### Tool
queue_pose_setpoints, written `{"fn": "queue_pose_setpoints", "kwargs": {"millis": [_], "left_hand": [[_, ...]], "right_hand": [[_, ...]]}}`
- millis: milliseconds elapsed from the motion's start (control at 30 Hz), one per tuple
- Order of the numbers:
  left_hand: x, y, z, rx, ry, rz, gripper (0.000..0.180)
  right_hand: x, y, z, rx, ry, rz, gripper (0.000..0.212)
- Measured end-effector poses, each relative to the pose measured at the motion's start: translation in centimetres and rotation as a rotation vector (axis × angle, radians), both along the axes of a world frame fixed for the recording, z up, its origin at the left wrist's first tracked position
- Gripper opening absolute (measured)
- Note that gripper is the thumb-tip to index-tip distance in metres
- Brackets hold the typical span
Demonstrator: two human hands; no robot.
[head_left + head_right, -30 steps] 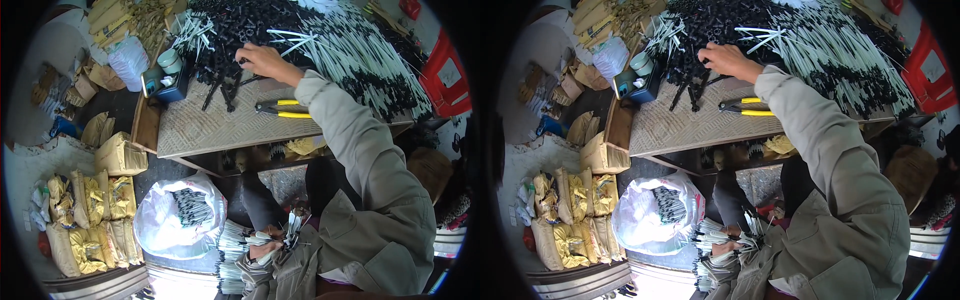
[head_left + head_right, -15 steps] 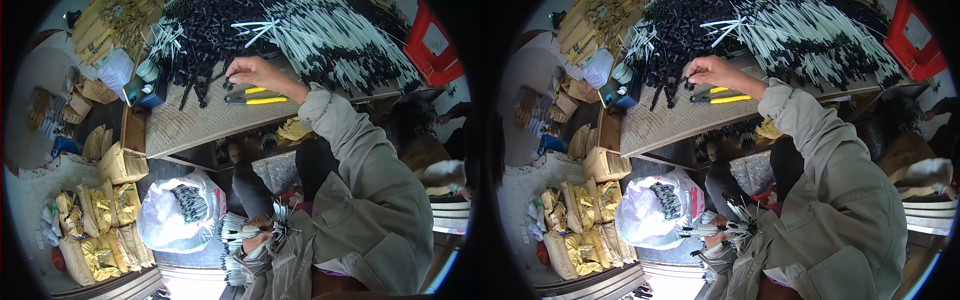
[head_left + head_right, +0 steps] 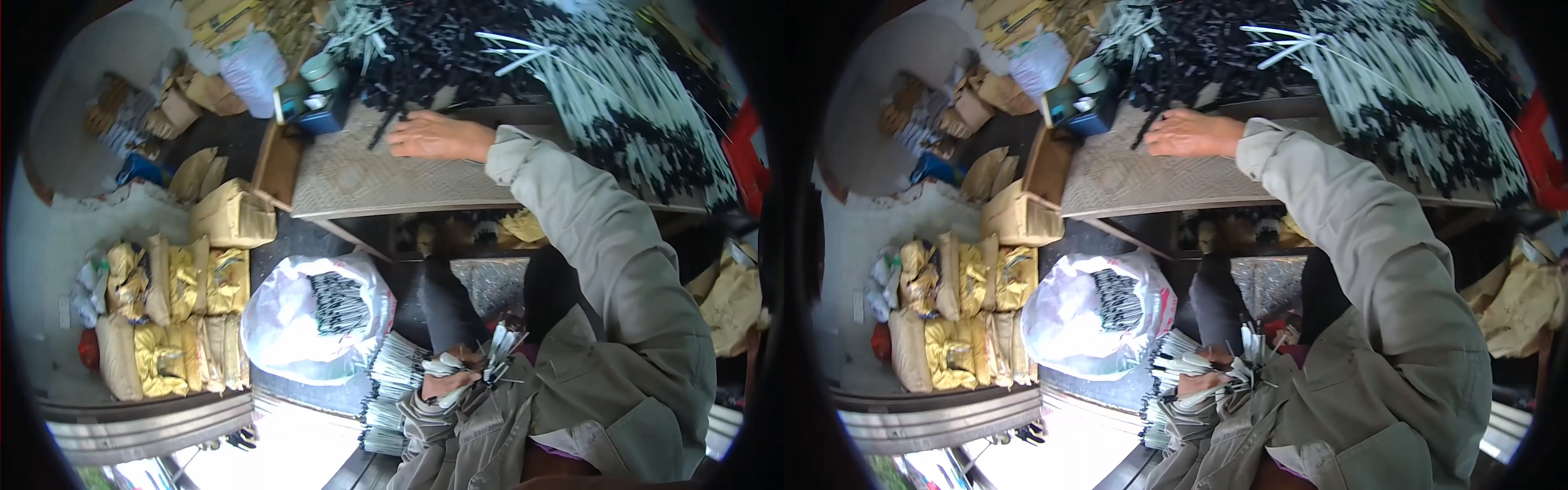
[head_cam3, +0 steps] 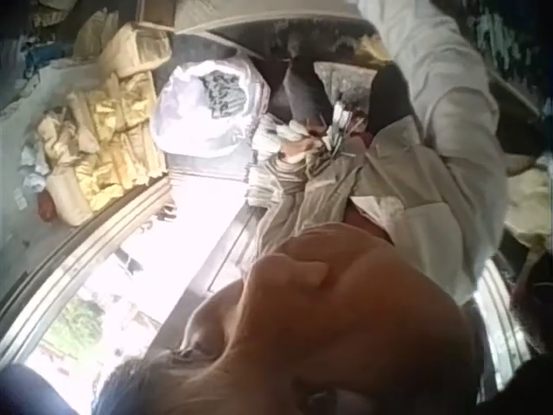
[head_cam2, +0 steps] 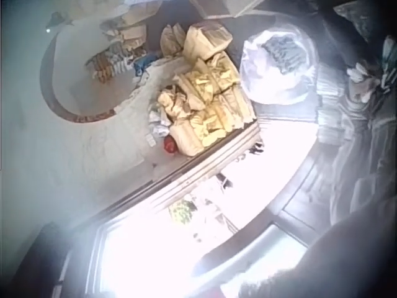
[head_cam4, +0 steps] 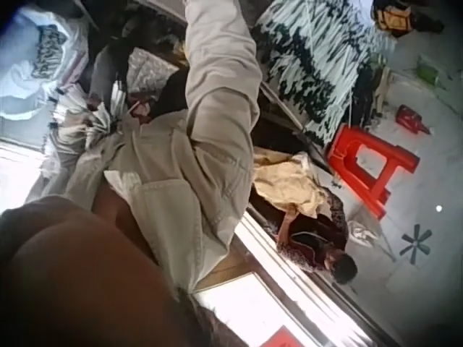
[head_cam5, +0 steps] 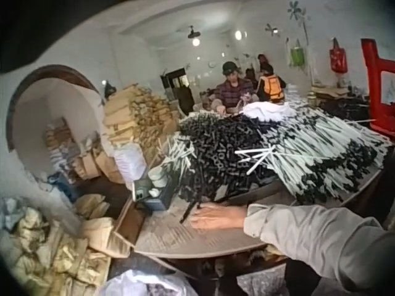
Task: Assembling small plastic and metal components onto a central frame using pliers.
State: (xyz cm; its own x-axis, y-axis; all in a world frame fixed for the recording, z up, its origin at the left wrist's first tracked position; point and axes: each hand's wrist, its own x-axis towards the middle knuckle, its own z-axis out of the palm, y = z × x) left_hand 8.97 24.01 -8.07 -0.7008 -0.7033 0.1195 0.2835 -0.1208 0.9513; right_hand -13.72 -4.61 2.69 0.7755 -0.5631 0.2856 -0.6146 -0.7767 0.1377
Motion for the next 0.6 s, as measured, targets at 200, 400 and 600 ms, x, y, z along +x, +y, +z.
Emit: {"fn": "queue_pose_setpoints", "kwargs": {"millis": [200,400,600], "left_hand": [[-0.7,1.7,4.1,0.623,-0.162,0.398,0.011],[-0.2,1.7,1.2,0.179,0.010,0.212,0.017],[-0.9,3.3,-0.1,0.353,0.074,0.270,0.017]], "right_hand": [[1.0,4.8,3.4,0.386,-0.717,0.066,0.023],[1.8,19.4,1.7,1.509,-1.075,0.302,0.039],[0.7,25.4,-2.1,1.598,-1.059,0.361,0.027]]}}
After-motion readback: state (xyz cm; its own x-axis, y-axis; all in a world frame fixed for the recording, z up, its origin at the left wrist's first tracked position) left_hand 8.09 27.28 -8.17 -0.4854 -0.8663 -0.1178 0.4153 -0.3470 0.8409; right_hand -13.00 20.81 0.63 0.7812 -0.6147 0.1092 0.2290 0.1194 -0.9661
